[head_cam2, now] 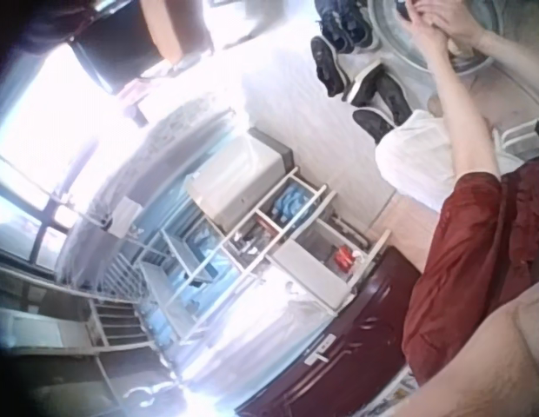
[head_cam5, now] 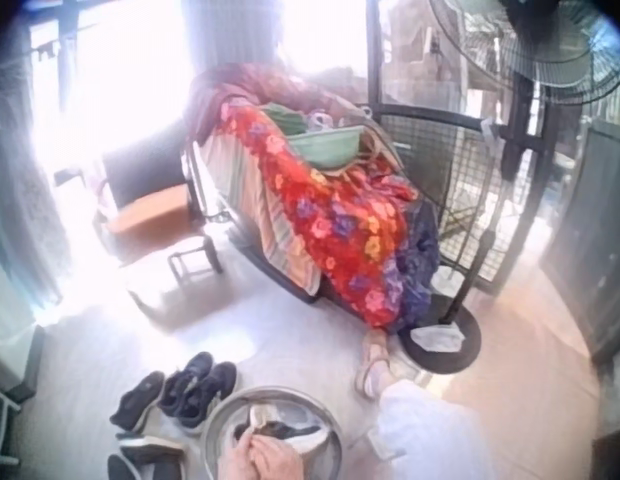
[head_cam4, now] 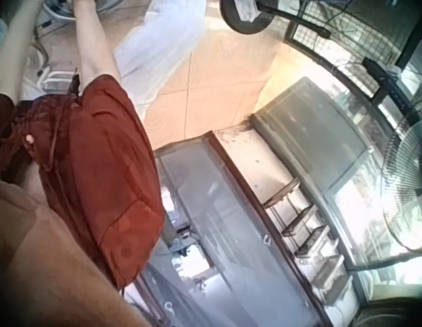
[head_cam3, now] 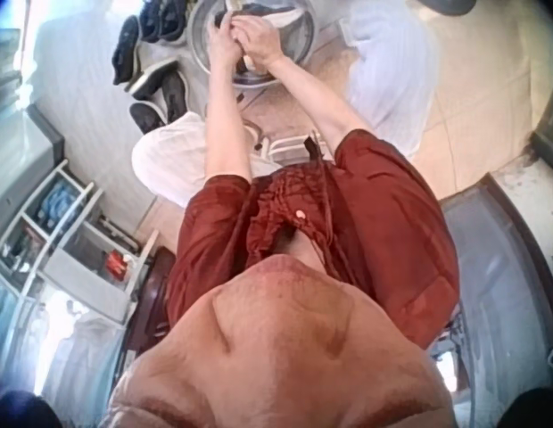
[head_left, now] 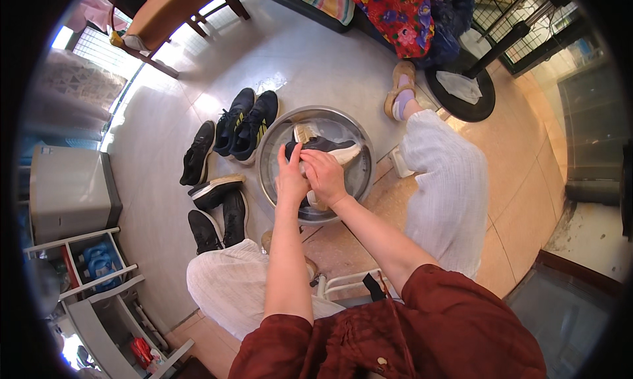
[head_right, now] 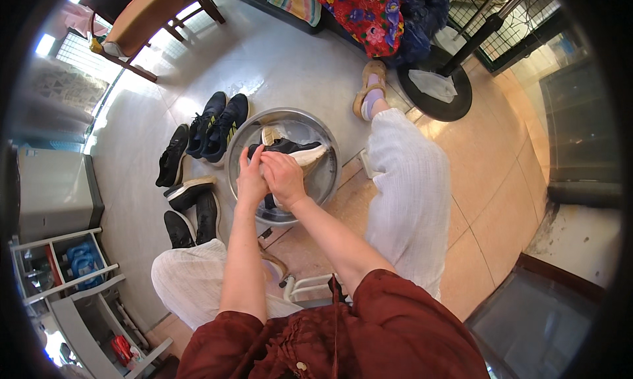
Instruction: The person sits on the floor and washes a pair of black sneakers using a brush and a green sponge. They scrub the insoles, uppers, and soles, repeatedly dipping the tools into a metal basin of water. Other shoes are visible nearby.
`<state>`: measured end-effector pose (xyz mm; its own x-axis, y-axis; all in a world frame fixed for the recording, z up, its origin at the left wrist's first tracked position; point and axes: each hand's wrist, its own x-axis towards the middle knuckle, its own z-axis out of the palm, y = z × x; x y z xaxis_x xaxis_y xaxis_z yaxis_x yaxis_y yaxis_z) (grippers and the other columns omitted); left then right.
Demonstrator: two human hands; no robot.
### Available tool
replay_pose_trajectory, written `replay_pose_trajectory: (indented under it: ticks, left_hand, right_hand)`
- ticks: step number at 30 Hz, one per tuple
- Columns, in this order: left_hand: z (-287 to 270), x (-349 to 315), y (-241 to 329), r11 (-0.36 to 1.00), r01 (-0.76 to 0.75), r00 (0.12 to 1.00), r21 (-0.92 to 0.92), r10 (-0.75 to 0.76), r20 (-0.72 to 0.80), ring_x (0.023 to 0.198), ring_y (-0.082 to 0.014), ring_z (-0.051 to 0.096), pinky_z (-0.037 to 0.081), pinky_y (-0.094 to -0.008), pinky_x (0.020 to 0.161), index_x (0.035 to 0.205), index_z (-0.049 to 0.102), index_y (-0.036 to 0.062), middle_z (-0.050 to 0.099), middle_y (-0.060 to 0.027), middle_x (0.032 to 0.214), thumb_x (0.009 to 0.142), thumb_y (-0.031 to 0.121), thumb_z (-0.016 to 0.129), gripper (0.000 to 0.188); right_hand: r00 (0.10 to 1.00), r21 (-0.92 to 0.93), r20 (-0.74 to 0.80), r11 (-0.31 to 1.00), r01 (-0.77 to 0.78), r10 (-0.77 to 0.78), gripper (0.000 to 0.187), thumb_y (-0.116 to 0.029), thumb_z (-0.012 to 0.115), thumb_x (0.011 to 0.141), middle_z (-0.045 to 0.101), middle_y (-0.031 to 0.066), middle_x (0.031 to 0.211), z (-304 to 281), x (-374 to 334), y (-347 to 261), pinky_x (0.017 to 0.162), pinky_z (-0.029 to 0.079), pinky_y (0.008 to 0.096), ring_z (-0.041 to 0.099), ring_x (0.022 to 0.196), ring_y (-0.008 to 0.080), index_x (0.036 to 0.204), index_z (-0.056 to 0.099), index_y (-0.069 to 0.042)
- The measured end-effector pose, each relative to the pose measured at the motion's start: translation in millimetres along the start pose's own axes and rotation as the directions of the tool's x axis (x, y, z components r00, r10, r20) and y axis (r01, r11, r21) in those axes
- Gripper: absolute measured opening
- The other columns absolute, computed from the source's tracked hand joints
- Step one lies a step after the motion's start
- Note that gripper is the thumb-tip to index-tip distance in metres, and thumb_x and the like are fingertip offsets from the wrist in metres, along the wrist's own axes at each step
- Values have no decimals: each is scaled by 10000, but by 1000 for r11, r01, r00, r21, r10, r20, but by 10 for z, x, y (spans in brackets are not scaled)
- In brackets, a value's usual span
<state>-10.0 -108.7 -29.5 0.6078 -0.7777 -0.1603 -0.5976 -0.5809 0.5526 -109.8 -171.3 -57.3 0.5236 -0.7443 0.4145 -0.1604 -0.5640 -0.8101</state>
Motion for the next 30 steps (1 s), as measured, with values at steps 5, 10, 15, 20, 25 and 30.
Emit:
replay_pose_trajectory:
  ticks: [5,10,15,20,25,30]
  left_hand:
    - [-16,-20,-46,998,-1,1000,-68,-1,-22,1177,-408,576,500,-469,965,1403,485,158,344,-219,1479,555,356,905,967]
    - [49,-7,-1,998,41,999,-50,-42,-16,1180,-418,570,487,-459,990,1417,474,143,343,-232,1476,588,334,899,951]
    - [132,-58,-276,977,94,995,-190,-98,-11,1238,-420,522,452,-437,1032,1419,473,123,344,-245,1467,598,258,887,929]
    - [147,-120,-325,980,72,997,-186,-73,-1,1299,-409,450,416,-432,1068,1412,470,81,353,-269,1444,557,348,913,999]
    - [163,-125,-275,972,63,998,-225,-67,-12,1285,-401,462,410,-420,1072,1409,470,73,357,-268,1440,550,377,919,1016]
    - [146,-126,-373,975,108,993,-192,-116,-31,1284,-396,459,410,-422,1070,1402,468,52,387,-262,1415,538,392,920,1033]
  right_hand:
    - [986,-89,-50,982,-165,161,289,-229,503,962,680,104,1174,-100,-152,827,974,461,402,611,1131,267,1074,698,-48]
    - [980,28,-50,981,-191,192,321,-226,471,976,688,133,1164,2,-68,736,949,475,386,634,1094,278,1063,710,-30]
    - [986,-14,154,998,66,-63,246,-177,511,914,707,54,1140,163,21,31,918,491,361,653,1060,227,1000,709,-59]
    - [992,-57,122,997,51,-44,267,-180,466,932,709,29,1139,119,-87,618,1003,430,418,619,1141,198,996,716,-111]
    - [975,-388,29,901,-192,220,283,-243,476,967,658,18,1247,-131,-126,1262,1084,332,464,567,1206,190,1077,704,-116]
    - [975,-295,147,948,-118,167,300,-238,482,964,669,49,1222,109,-90,822,1089,348,477,578,1192,205,1114,693,-85]
